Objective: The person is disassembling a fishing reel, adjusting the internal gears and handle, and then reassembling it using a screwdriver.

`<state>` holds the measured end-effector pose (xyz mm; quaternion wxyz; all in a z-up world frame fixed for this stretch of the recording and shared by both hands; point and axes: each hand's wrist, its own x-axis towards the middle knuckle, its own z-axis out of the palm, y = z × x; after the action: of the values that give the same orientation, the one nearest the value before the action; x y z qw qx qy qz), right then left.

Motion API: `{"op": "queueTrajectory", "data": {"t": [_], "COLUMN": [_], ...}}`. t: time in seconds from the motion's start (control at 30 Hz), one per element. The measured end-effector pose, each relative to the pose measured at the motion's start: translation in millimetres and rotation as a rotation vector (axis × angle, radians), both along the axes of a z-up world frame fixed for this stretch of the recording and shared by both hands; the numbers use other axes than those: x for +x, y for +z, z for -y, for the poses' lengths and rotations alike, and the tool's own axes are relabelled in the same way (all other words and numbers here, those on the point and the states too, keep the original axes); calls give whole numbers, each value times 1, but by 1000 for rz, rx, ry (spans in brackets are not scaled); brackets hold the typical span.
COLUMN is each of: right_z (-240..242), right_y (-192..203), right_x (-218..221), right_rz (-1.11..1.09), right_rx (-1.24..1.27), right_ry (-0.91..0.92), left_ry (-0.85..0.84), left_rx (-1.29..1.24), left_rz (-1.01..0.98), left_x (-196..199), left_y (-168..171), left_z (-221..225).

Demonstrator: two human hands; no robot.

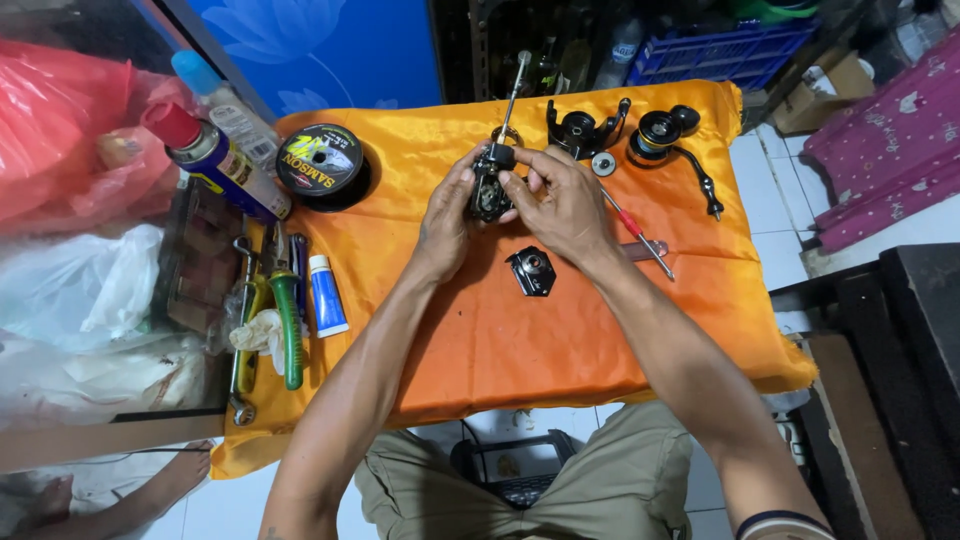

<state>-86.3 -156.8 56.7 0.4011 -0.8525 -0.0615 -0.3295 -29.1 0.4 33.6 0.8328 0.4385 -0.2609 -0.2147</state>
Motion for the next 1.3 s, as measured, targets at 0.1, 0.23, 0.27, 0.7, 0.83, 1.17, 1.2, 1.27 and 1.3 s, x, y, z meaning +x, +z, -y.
{"op": "queueTrajectory", "data": {"t": [0.1,0.23,0.27,0.7,0.83,1.17,1.2,1.27,1.3], "right_z": [8,4,4,-5,-5,-4,-4,-2,-1], "right_y": [-8,-2,0,6,-1,-6,-6,-11,-14], "right_x": [7,0,-1,-7,-6,2,3,5,6], "right_rz": [69,75,80,167,194,428,452,474,491], "right_rx": [-103,-143,-159,-249,-283,-199,-188,-173,-153], "right_ry": [-31,-71,-83,-121,-124,12,30,63,92], "left_ry": [-22,-50,-58,28,105,494,540,575,605], "left_rx": [-34,-86,-92,-37,53,286,297,297,301], "left_rz": [-83,-182,-205,-20,162,818,914,999,1082], "left_x": [10,21,22,-2,23,6,7,14,17], "left_y": [-14,-34,-36,-6,-36,-8,-9,-21,-27], "left_z": [3,2,2,9,3,-7,-8,-8,-8]}}
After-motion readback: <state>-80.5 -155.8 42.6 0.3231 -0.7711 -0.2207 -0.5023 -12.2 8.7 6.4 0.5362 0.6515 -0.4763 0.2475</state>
